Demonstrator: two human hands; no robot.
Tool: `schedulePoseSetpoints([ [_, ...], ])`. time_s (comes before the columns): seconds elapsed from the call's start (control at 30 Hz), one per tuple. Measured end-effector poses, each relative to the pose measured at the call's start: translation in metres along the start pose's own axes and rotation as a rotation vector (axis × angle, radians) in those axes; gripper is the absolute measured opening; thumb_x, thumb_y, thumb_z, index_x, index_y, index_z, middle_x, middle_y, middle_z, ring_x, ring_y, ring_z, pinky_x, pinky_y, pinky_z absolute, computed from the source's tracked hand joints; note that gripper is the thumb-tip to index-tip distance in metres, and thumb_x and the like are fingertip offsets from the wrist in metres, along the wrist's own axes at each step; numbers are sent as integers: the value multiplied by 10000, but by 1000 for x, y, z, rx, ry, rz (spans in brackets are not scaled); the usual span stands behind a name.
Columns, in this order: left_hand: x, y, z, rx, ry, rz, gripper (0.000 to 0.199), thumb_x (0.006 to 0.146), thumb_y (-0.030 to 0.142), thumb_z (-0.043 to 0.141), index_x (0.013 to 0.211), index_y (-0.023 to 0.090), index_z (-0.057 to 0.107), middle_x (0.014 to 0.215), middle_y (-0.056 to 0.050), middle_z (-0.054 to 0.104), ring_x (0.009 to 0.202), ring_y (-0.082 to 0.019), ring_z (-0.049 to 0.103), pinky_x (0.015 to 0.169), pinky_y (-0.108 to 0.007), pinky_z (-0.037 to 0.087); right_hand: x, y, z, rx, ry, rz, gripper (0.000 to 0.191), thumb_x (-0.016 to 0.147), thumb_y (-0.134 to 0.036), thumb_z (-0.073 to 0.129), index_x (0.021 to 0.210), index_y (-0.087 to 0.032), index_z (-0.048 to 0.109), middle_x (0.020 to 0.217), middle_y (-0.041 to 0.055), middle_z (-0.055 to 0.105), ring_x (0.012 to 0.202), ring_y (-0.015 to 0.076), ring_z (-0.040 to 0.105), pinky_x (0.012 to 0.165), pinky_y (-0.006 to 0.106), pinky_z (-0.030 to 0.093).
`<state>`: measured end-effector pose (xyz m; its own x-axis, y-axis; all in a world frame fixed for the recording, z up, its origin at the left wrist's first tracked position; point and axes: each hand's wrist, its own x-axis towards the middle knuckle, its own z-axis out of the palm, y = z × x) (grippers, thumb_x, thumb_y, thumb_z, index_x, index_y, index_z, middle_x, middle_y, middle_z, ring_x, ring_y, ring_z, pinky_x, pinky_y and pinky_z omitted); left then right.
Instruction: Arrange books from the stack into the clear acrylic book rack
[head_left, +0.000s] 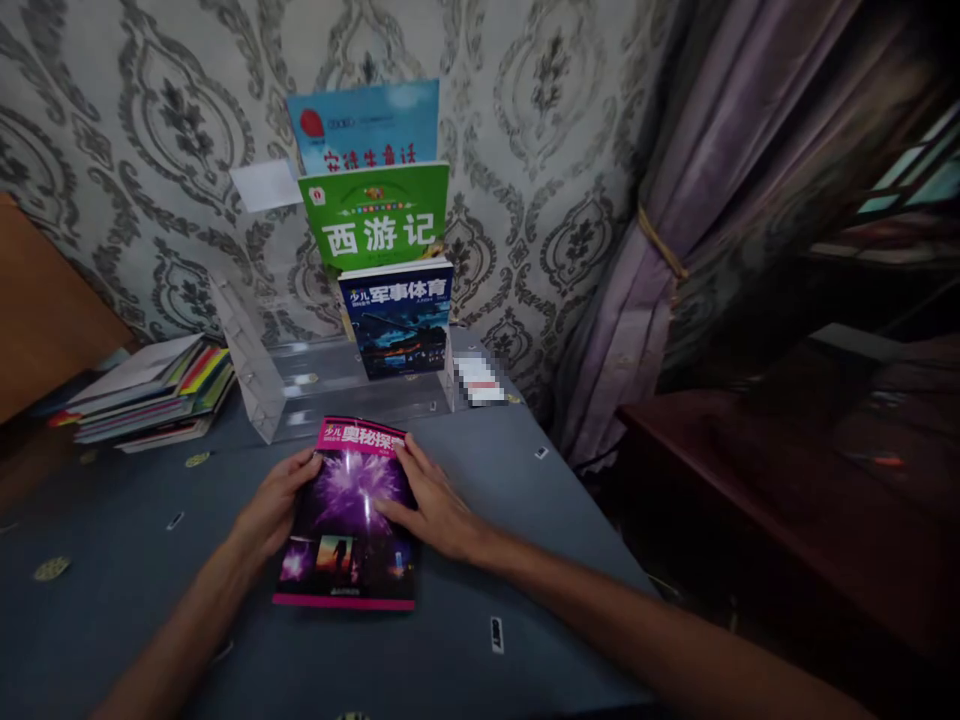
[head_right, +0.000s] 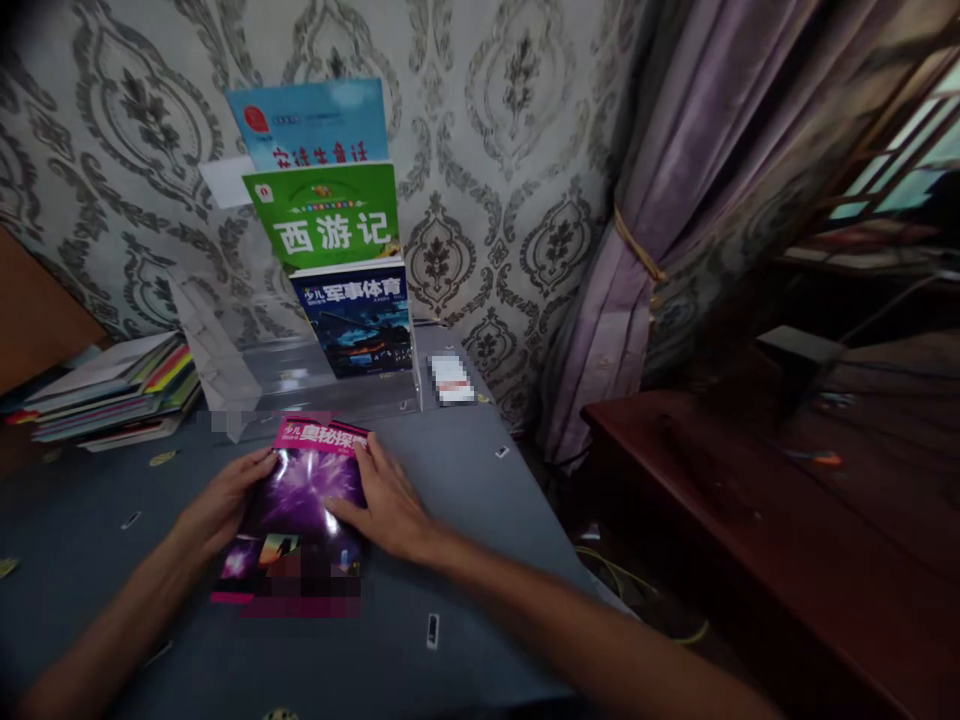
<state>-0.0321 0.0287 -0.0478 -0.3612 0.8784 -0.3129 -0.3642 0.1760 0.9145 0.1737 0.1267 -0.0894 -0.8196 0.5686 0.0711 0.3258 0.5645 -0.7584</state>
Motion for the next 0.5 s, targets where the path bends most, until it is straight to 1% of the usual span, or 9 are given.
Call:
schedulePoseSetpoints([
  [0.07, -2, 2, 8, -65, 1, 71, 445, 548, 330, 943, 906, 156, 743, 799, -44, 775, 699, -213, 734, 618, -266, 589, -2, 5, -1, 126, 72, -41, 940, 938, -653, 519, 1622, -145, 121, 1682, 186, 61, 1555, 309, 77, 1252, 531, 172],
  [0.13, -1, 4, 13, -105, -3, 122, 482, 524, 349, 960, 916, 165, 748, 845, -45, 783, 777, -231, 747, 650, -266, 598, -3, 8, -3, 220, 153, -103, 881, 954, -625, 507, 1626, -206, 122, 1677, 151, 154, 1548, 290, 146, 1246, 533, 195],
  [0.2, 1, 6, 16, -122, -1, 169, 502, 522, 358, 965, 936, 171, 751, 897, -49, 787, 845, -245, 748, 703, -277, 605, -2, 9, -5, 325, 219, -160, 836, 957, -612, 503, 1619, -230, 164, 1646, 143, 266, 1514, 285, 261, 1227, 523, 245],
  [0.27, 3, 8, 17, -135, 5, 207, 516, 533, 370, 962, 962, 177, 750, 942, -55, 787, 898, -257, 744, 758, -297, 607, 2, 9, -10, 484, 224, -196, 790, 946, -618, 514, 1587, -231, 263, 1560, 151, 423, 1406, 286, 441, 1157, 496, 366],
  [0.3, 5, 10, 18, -140, 0, 220, 521, 543, 378, 958, 979, 181, 749, 960, -58, 786, 922, -263, 741, 781, -308, 607, 4, 8, -13, 568, 196, -202, 749, 940, -621, 520, 1547, -220, 344, 1461, 152, 533, 1296, 281, 546, 1080, 472, 446],
  [0.33, 7, 12, 19, -142, -8, 234, 523, 557, 383, 952, 995, 185, 746, 975, -62, 785, 943, -269, 737, 801, -319, 605, 7, 7, -17, 638, 160, -202, 691, 936, -621, 527, 1482, -207, 439, 1311, 138, 636, 1144, 264, 630, 970, 432, 515],
  [0.37, 10, 15, 20, -142, -20, 248, 521, 572, 389, 945, 1008, 187, 744, 985, -65, 783, 959, -273, 734, 817, -329, 603, 9, 6, -22, 688, 126, -202, 627, 931, -617, 540, 1393, -194, 530, 1138, 108, 693, 989, 237, 663, 852, 382, 546],
  [0.43, 16, 22, 24, -138, -38, 283, 505, 589, 387, 934, 1013, 189, 742, 991, -68, 782, 968, -274, 730, 831, -339, 601, 15, 4, -34, 730, 111, -207, 514, 915, -607, 579, 1192, -178, 643, 868, 39, 668, 777, 181, 622, 679, 291, 510],
  [0.5, 24, 30, 30, -137, -44, 322, 485, 591, 373, 929, 997, 184, 743, 980, -67, 782, 958, -268, 729, 832, -337, 598, 20, 1, -46, 739, 148, -211, 464, 885, -606, 626, 1060, -178, 663, 741, -10, 578, 658, 136, 539, 575, 237, 431],
])
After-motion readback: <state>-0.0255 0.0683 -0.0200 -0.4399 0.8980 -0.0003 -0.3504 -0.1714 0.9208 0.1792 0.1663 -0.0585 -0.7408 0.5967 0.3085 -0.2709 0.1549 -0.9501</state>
